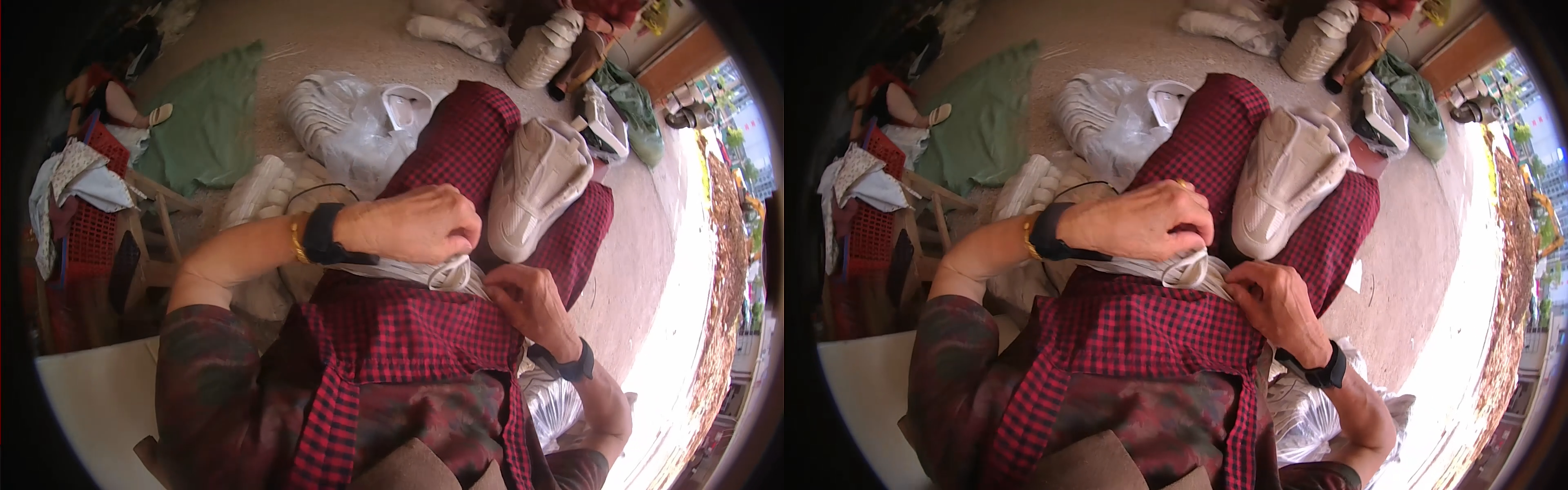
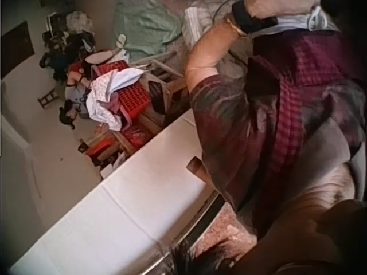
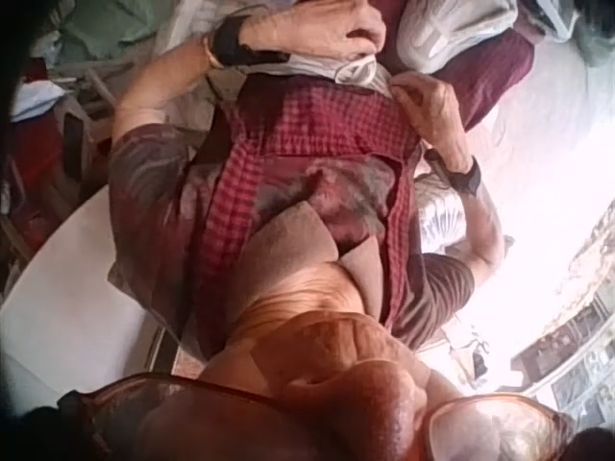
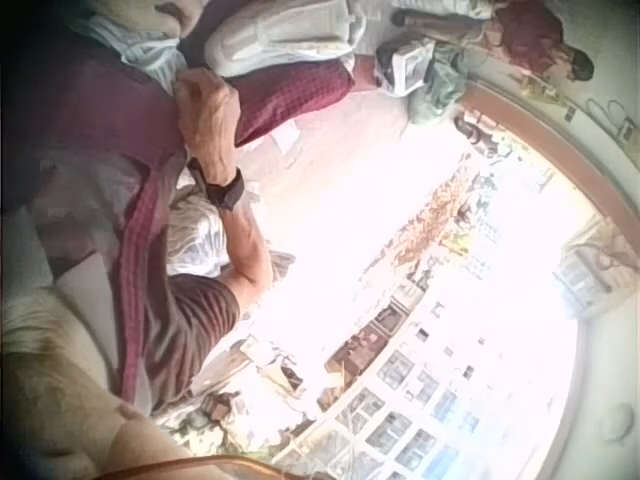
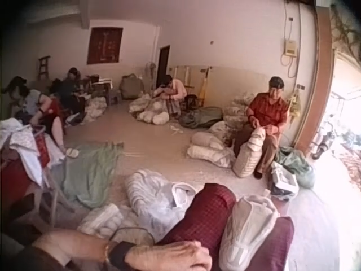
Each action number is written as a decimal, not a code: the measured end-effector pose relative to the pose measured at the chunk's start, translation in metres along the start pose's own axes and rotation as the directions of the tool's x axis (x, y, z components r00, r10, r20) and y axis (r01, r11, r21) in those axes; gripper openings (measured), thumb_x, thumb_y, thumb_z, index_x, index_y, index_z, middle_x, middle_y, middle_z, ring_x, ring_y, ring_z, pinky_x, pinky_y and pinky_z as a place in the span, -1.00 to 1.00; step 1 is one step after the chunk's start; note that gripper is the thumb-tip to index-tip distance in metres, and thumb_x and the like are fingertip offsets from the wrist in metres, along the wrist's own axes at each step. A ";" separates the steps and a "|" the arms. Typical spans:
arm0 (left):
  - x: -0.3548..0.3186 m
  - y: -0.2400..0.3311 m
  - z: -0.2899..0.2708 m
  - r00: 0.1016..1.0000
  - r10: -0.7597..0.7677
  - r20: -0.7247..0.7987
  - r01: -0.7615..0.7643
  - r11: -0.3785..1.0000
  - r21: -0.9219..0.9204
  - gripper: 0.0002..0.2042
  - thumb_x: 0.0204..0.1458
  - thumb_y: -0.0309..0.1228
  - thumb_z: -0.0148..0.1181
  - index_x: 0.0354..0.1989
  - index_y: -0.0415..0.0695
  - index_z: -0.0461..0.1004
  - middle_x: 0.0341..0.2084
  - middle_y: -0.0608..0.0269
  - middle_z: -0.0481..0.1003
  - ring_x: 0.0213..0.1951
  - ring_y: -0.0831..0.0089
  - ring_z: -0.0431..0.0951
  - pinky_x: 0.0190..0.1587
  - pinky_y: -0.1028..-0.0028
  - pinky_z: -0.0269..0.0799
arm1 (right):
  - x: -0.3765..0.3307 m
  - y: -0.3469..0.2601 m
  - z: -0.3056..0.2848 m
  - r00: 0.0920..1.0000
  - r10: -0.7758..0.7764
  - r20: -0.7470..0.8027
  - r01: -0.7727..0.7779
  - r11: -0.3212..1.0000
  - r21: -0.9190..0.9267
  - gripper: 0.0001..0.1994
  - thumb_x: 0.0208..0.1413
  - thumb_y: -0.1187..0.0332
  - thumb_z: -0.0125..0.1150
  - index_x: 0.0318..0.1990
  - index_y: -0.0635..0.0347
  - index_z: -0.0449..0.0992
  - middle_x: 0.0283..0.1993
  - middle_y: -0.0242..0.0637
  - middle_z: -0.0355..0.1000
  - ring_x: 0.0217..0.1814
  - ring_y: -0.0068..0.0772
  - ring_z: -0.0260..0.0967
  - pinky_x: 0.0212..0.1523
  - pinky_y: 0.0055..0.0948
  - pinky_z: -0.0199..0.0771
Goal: Insert and thread laces through the eyelets of a shoe upper.
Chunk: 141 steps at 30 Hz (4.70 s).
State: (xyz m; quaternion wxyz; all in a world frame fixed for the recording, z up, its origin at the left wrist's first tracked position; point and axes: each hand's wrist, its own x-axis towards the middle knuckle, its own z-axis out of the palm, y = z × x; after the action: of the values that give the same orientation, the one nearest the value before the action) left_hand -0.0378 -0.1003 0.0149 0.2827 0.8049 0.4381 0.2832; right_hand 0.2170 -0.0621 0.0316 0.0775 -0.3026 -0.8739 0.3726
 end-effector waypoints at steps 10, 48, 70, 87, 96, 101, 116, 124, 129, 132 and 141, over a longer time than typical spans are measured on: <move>0.006 0.014 0.025 0.976 0.138 -0.167 -0.139 0.990 0.007 -0.83 -0.03 -0.41 0.19 -0.50 -0.28 0.58 -0.54 -0.09 0.56 -0.35 0.02 0.60 -0.14 0.17 0.47 | -0.014 0.001 0.005 0.974 0.224 0.031 -0.226 0.967 0.122 -0.87 0.07 0.52 0.36 -0.22 0.33 0.63 -0.38 -0.23 0.60 -0.40 -0.49 0.56 -0.36 -0.52 0.54; 0.046 0.030 0.000 0.950 -0.017 0.312 0.224 0.733 -0.642 -0.72 0.33 -0.29 0.11 -0.20 -0.29 0.59 -0.52 0.36 0.55 -0.50 0.69 0.46 -0.41 0.64 0.37 | -0.060 -0.015 -0.081 0.750 0.223 -0.623 -0.081 0.965 0.248 -0.87 0.11 0.45 0.24 -0.40 0.33 0.62 -0.54 -0.59 0.36 -0.49 -0.84 0.20 -0.47 -0.72 0.15; 0.070 0.059 -0.065 0.999 0.046 0.007 -0.040 0.915 -0.401 -0.75 0.24 -0.33 0.21 -0.24 -0.31 0.64 -0.53 0.32 0.54 -0.53 0.68 0.39 -0.47 0.63 0.26 | -0.222 0.314 -0.164 0.209 0.308 -0.928 -0.908 0.414 -0.067 -0.60 0.08 0.25 0.25 0.07 0.20 0.56 0.05 -0.01 0.53 0.11 0.05 0.47 0.10 -0.08 0.47; 0.090 0.039 -0.012 0.994 -0.091 -0.064 0.078 0.981 -0.180 -0.85 0.13 -0.42 0.30 -0.34 -0.29 0.61 -0.57 0.38 0.56 -0.50 0.73 0.43 -0.45 0.58 0.36 | 0.007 0.013 -0.056 0.923 0.045 -0.382 0.073 0.954 0.290 -0.80 0.24 0.36 0.15 -0.24 0.37 0.57 -0.51 -0.31 0.42 -0.50 -0.56 0.30 -0.47 -0.46 0.35; 0.094 -0.004 0.000 0.955 -0.175 -0.239 0.157 0.983 -0.094 -0.85 0.11 -0.42 0.29 -0.33 -0.28 0.56 -0.51 0.27 0.58 -0.44 0.61 0.55 -0.34 0.50 0.51 | 0.034 0.038 -0.049 0.840 0.046 -0.540 0.071 0.979 0.193 -0.85 0.07 0.45 0.36 -0.29 0.41 0.65 -0.35 -0.09 0.59 -0.35 -0.36 0.57 -0.30 -0.43 0.55; 0.102 -0.009 0.000 0.961 -0.201 -0.189 0.173 0.973 -0.151 -0.85 -0.01 -0.50 0.36 -0.37 -0.22 0.48 -0.54 0.39 0.52 -0.44 0.72 0.51 -0.37 0.63 0.46 | 0.034 0.042 -0.040 0.781 0.016 -0.625 0.064 0.992 0.105 -0.84 0.02 0.47 0.34 -0.31 0.43 0.64 -0.38 -0.05 0.58 -0.38 -0.31 0.58 -0.32 -0.41 0.54; 0.103 -0.029 -0.001 0.979 -0.189 -0.070 0.165 0.950 -0.265 -0.73 -0.06 -0.56 0.44 -0.28 -0.16 0.43 -0.42 0.50 0.40 -0.38 0.78 0.40 -0.29 0.72 0.42 | 0.038 0.056 -0.028 0.714 -0.029 -0.700 0.070 0.997 0.030 -0.85 -0.07 0.46 0.30 -0.38 0.39 0.62 -0.47 0.07 0.54 -0.42 -0.09 0.59 -0.35 -0.29 0.55; 0.104 -0.038 -0.002 0.983 -0.153 -0.103 0.108 0.929 -0.354 -0.78 -0.07 -0.53 0.41 -0.34 -0.18 0.44 -0.49 0.46 0.47 -0.43 0.74 0.45 -0.34 0.65 0.43 | 0.041 0.058 -0.019 0.766 0.138 -0.628 0.066 0.955 0.290 -0.80 0.00 0.41 0.28 -0.32 0.42 0.64 -0.50 -0.04 0.55 -0.47 -0.42 0.54 -0.39 -0.38 0.51; 0.108 -0.039 -0.003 0.986 -0.162 -0.032 0.144 0.936 -0.322 -0.74 -0.04 -0.61 0.42 -0.30 -0.15 0.41 -0.43 0.50 0.42 -0.37 0.76 0.44 -0.26 0.70 0.46 | 0.041 0.071 -0.020 0.818 0.134 -0.559 0.205 0.840 0.502 -0.75 0.12 0.32 0.28 -0.31 0.43 0.64 -0.47 -0.36 0.52 -0.40 -0.68 0.38 -0.38 -0.48 0.45; 0.112 -0.040 0.001 0.992 -0.086 -0.094 0.073 0.988 -0.137 -0.76 -0.03 -0.60 0.41 -0.32 -0.16 0.41 -0.45 0.49 0.43 -0.39 0.77 0.44 -0.30 0.69 0.45 | 0.042 0.071 -0.024 0.823 0.144 -0.549 0.195 0.837 0.512 -0.75 0.13 0.32 0.27 -0.33 0.42 0.64 -0.46 -0.40 0.50 -0.38 -0.69 0.35 -0.37 -0.50 0.45; 0.107 -0.045 0.004 0.990 -0.098 -0.097 0.070 0.965 -0.252 -0.78 -0.03 -0.59 0.42 -0.35 -0.18 0.42 -0.47 0.49 0.45 -0.42 0.78 0.43 -0.34 0.69 0.43 | 0.049 0.055 -0.042 0.819 -0.009 -0.574 -0.008 1.000 -0.027 -0.83 0.00 0.39 0.37 -0.40 0.37 0.65 -0.55 -0.02 0.53 -0.52 -0.32 0.55 -0.46 -0.33 0.49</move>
State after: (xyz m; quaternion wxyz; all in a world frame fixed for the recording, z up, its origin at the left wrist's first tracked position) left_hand -0.0105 0.0117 0.0028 0.3685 0.7274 0.4478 0.3669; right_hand 0.2185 0.0219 0.0181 0.3326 -0.4016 -0.8152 0.2520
